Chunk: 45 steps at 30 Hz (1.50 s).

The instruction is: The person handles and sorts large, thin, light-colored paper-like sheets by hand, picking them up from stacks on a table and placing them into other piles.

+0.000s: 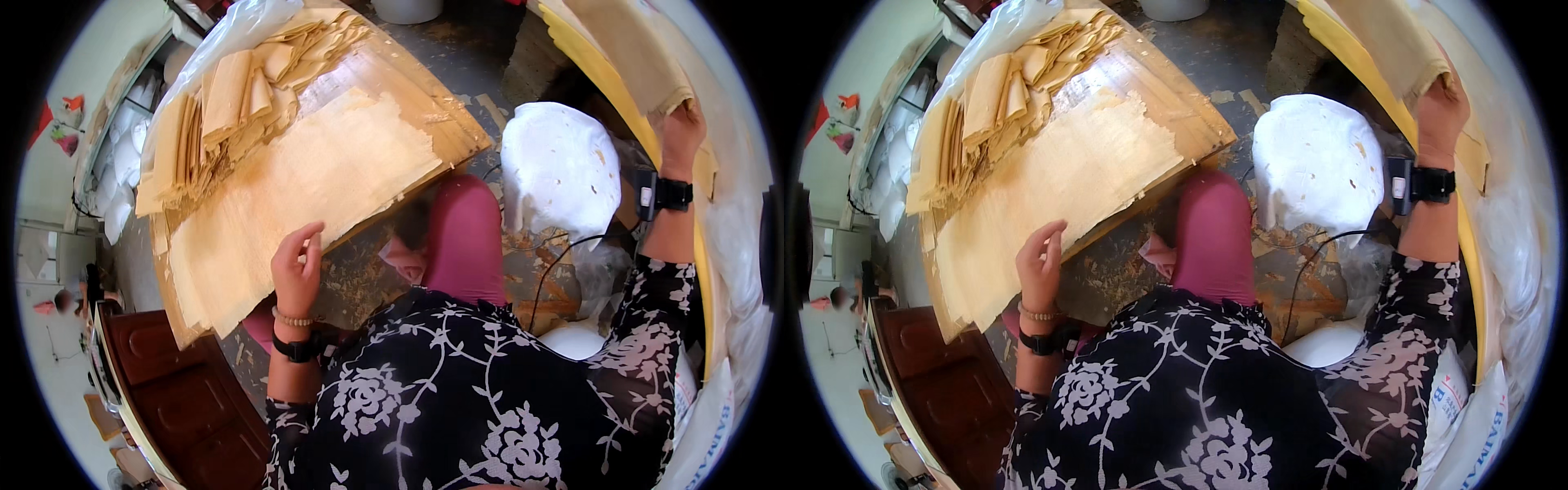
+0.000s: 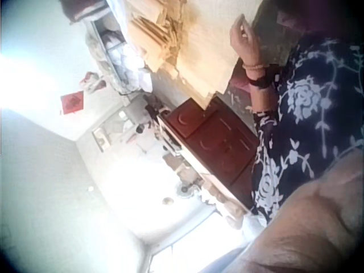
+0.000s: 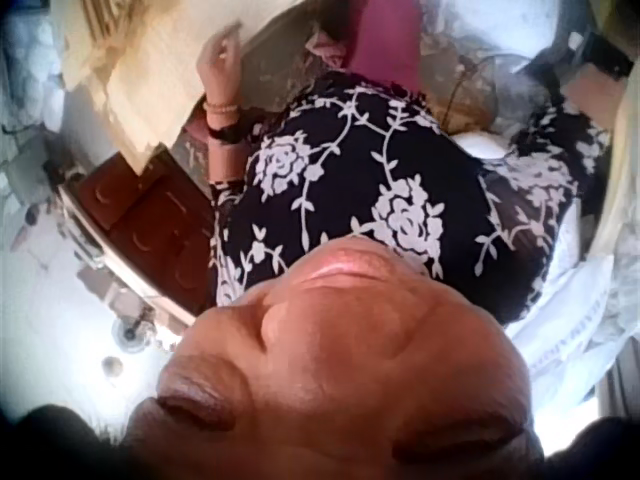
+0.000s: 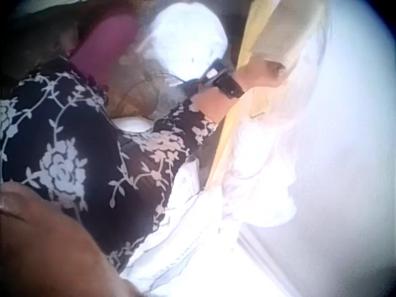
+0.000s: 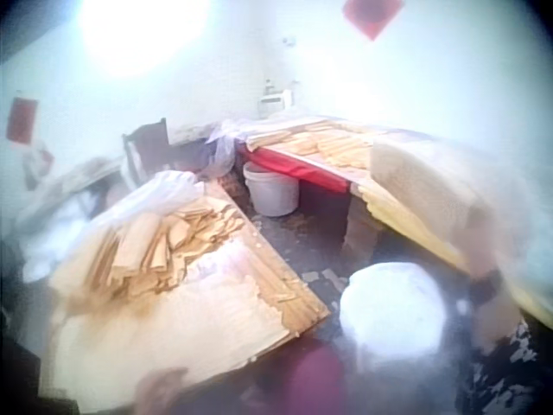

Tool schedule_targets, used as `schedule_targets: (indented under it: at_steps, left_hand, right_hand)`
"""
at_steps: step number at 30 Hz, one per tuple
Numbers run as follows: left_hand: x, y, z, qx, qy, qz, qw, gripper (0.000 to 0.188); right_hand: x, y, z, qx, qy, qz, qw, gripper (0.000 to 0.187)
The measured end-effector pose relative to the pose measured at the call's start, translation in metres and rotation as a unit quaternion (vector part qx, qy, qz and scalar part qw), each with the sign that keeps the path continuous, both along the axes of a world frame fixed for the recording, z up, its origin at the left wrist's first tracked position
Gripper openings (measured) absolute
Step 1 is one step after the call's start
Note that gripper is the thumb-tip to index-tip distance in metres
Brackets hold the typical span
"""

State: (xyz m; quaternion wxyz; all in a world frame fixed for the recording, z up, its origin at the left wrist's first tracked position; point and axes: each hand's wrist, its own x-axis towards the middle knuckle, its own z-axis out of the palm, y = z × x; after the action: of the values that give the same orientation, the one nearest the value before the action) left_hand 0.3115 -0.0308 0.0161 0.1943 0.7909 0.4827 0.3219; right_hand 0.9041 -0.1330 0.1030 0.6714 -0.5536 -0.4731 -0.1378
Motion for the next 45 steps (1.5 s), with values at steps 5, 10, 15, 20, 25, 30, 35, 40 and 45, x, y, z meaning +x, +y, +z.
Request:
schedule_targets:
  at_steps: [5,10,15,20,25,30,35,40,45]
  left_hand:
    - [0.023,-0.004,0.012,-0.371,-0.424,-0.135,0.815,0.055]
    - [0.043,0.012,0.017,-0.48,-0.545,-0.142,0.673,0.056]
    - [0.031,0.015,-0.026,-0.514,-0.474,0.049,0.713,0.024]
    - [0.037,0.01,-0.024,-0.495,-0.489,0.072,0.715,0.02]
    - [0.043,-0.003,-0.008,-0.463,-0.477,0.063,0.744,0.017]
    - [0.04,-0.008,-0.005,-0.487,-0.514,0.061,0.704,0.022]
    - [0.054,-0.011,0.004,-0.563,-0.494,0.035,0.662,0.028]
    - [0.074,-0.007,-0.001,-0.468,-0.49,0.004,0.736,0.031]
    - [0.075,0.036,0.018,-0.457,-0.476,-0.039,0.751,0.032]
  right_hand:
    - [-0.17,0.054,0.012,-0.023,-0.248,0.101,0.963,0.027]
    - [-0.279,0.068,-0.079,-0.131,-0.385,0.212,0.889,0.038]
    - [-0.301,0.059,-0.11,-0.177,-0.324,0.298,0.88,0.033]
    - [-0.251,0.074,-0.125,-0.204,-0.333,0.14,0.91,0.038]
    - [-0.232,0.072,-0.128,-0.208,-0.294,0.102,0.927,0.035]
    - [-0.24,0.071,-0.12,-0.172,-0.274,0.068,0.944,0.031]
    - [-0.242,0.064,-0.105,-0.139,-0.31,0.063,0.939,0.026]
    - [-0.233,0.045,-0.086,-0.147,-0.312,0.081,0.935,0.029]
    - [-0.24,0.053,-0.075,-0.169,-0.296,0.052,0.939,0.034]
